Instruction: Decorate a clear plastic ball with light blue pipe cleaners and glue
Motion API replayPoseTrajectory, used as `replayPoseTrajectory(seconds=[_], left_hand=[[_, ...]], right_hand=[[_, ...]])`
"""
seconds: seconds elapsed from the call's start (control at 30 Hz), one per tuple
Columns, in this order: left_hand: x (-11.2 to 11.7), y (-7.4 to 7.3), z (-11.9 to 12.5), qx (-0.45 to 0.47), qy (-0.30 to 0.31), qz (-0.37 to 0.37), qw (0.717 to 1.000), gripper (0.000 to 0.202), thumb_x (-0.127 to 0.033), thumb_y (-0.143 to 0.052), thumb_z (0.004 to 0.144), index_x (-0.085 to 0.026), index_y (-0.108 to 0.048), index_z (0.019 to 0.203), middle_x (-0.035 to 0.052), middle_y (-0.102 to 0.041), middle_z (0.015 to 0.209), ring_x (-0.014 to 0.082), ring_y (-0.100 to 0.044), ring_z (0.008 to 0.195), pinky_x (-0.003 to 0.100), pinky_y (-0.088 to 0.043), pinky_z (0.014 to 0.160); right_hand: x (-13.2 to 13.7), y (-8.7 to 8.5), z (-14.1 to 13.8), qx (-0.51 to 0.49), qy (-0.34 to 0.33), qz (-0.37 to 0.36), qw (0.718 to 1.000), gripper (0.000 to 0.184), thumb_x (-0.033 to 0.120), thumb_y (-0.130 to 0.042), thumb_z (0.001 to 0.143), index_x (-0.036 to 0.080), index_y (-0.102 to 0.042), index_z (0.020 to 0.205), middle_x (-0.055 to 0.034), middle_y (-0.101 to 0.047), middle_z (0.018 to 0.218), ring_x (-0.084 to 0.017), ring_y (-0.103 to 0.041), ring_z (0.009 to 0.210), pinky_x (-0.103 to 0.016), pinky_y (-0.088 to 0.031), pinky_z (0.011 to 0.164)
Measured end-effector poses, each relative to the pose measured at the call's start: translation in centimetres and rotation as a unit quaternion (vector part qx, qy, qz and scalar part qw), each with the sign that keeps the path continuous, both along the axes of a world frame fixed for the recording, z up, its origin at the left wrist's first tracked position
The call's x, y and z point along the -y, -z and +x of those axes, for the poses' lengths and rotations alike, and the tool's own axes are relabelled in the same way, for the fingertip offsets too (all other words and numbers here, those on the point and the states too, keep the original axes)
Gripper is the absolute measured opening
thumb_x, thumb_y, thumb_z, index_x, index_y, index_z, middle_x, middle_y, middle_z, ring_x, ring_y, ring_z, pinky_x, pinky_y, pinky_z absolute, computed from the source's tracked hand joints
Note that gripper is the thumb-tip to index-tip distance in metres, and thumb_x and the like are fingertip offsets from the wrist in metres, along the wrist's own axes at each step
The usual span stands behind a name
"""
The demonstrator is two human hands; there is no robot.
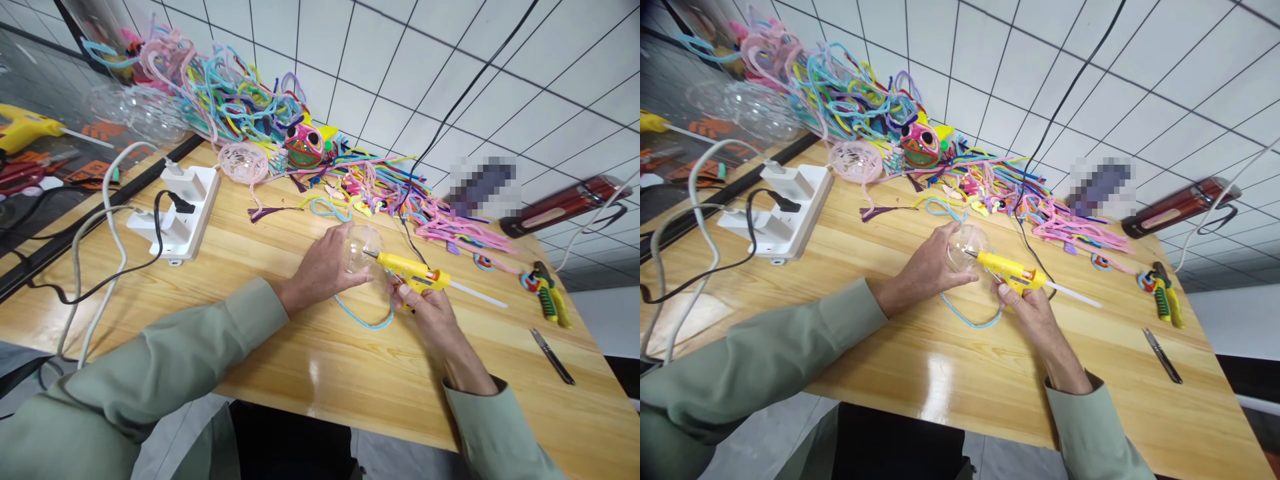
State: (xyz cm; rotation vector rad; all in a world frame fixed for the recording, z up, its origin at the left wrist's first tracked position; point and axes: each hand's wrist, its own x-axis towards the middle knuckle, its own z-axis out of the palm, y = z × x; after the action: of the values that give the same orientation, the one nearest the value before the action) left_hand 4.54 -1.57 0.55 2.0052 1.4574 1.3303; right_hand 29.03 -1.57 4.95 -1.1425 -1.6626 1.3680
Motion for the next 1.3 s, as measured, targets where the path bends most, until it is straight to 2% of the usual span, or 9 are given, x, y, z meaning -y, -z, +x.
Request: replayPoseTrajectory(seconds=[0.3,0.5,0.77,1.07,1.2,1.3], left_hand=[[0.2,-0.4,0.0,-0.005,0.001,-0.01,1.0,0.103,-0.05,-0.094,0.074,-0.018,-0.036,0.153,0.022,-0.056,0.154,0.0392,-0.056,0.145,0.057,-0.051,0.12],[0.0,0.0,0.0,0.0,-0.001,0.001,1.0,0.107,-0.049,-0.096,0.072,-0.017,-0.035,0.154,0.0231,-0.056,0.153,0.0401,-0.055,0.146,0.057,-0.051,0.119],[-0.1,0.2,-0.1,-0.002,0.003,0.015,1.0,0.108,-0.05,-0.096,0.072,-0.018,-0.035,0.154,0.0229,-0.056,0.154,0.0403,-0.056,0.145,0.057,-0.051,0.119],[-0.1,0.0,-0.1,0.009,0.004,-0.007,1.0,0.107,-0.05,-0.096,0.072,-0.018,-0.036,0.154,0.0224,-0.055,0.154,0.0397,-0.055,0.146,0.057,-0.05,0.12],[-0.1,0.1,-0.1,0.036,-0.006,-0.019,0.999,0.107,-0.048,-0.096,0.071,-0.018,-0.036,0.154,0.0217,-0.055,0.153,0.0392,-0.054,0.146,0.057,-0.047,0.123],[0.0,0.0,-0.3,0.076,-0.027,-0.016,0.997,0.104,-0.043,-0.095,0.074,-0.02,-0.034,0.156,0.0197,-0.053,0.154,0.037,-0.053,0.147,0.055,-0.048,0.122]], right_hand=[[0.0,0.2,0.5,0.004,-0.005,-0.003,1.0,0.041,0.063,-0.081,0.087,0.023,-0.076,0.096,-0.0037,-0.07,0.085,-0.017,-0.055,0.067,-0.032,-0.049,0.063],[-0.1,0.6,0.5,-0.029,0.0,-0.003,1.0,0.038,0.06,-0.081,0.089,0.024,-0.076,0.097,-0.0029,-0.07,0.086,-0.017,-0.055,0.066,-0.033,-0.05,0.065],[-0.2,0.1,0.1,-0.014,0.001,-0.003,1.0,0.045,0.066,-0.082,0.084,0.023,-0.075,0.095,-0.004,-0.07,0.083,-0.017,-0.055,0.064,-0.033,-0.05,0.061],[0.0,-0.1,0.1,-0.022,-0.007,-0.008,1.0,0.039,0.06,-0.082,0.086,0.023,-0.075,0.094,-0.0041,-0.07,0.083,-0.017,-0.054,0.063,-0.033,-0.049,0.06],[-0.9,-0.8,1.9,-0.061,0.038,0.041,0.997,0.029,0.052,-0.077,0.09,0.024,-0.073,0.094,-0.0048,-0.072,0.089,-0.018,-0.056,0.063,-0.036,-0.049,0.063],[-1.8,-0.9,5.1,-0.024,0.103,0.145,0.984,0.021,0.045,-0.07,0.092,0.027,-0.072,0.103,-0.0047,-0.073,0.097,-0.02,-0.061,0.07,-0.038,-0.052,0.068]])
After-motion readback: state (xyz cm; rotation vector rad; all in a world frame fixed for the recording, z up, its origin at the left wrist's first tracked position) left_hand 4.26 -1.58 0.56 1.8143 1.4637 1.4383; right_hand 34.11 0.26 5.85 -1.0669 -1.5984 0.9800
